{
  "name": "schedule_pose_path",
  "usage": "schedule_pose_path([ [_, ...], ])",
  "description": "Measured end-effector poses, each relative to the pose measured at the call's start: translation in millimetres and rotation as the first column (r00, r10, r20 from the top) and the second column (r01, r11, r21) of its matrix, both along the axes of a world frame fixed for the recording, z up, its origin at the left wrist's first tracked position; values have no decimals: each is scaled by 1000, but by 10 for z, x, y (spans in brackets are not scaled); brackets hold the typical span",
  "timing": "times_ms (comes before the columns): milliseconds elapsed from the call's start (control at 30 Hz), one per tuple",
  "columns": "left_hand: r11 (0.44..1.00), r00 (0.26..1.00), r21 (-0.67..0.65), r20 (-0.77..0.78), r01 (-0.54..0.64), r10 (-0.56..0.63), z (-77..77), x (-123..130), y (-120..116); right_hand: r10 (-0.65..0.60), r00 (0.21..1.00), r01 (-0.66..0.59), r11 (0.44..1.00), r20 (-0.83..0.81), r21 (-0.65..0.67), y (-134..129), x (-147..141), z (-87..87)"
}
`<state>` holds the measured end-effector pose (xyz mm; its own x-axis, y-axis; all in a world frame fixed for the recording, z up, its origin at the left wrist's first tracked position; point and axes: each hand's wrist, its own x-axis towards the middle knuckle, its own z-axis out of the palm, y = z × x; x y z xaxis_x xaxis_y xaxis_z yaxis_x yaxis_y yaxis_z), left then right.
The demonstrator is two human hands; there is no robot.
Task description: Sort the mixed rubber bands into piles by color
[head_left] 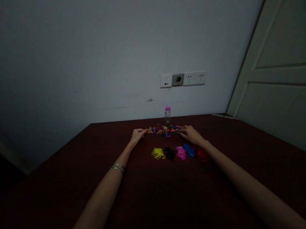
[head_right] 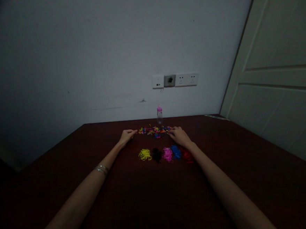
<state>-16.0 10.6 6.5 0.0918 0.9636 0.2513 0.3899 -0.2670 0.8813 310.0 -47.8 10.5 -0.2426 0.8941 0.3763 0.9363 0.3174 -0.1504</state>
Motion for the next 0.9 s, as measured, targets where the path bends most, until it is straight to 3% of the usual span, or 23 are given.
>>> schedule_pose_path([
  [167,1000,1000,-15,8,-7,7,5,6,-11,-33,998,32,999,56,32,76,-133,64],
  [433,1000,1000,-4,22,3,-3,-9,-3,6,-69,986,74,997,154,-29,169,-218,118],
  [900,1000,999,1,50,10,-10,4,-6,1,-78,980,93,993,184,-72,187,-233,158],
])
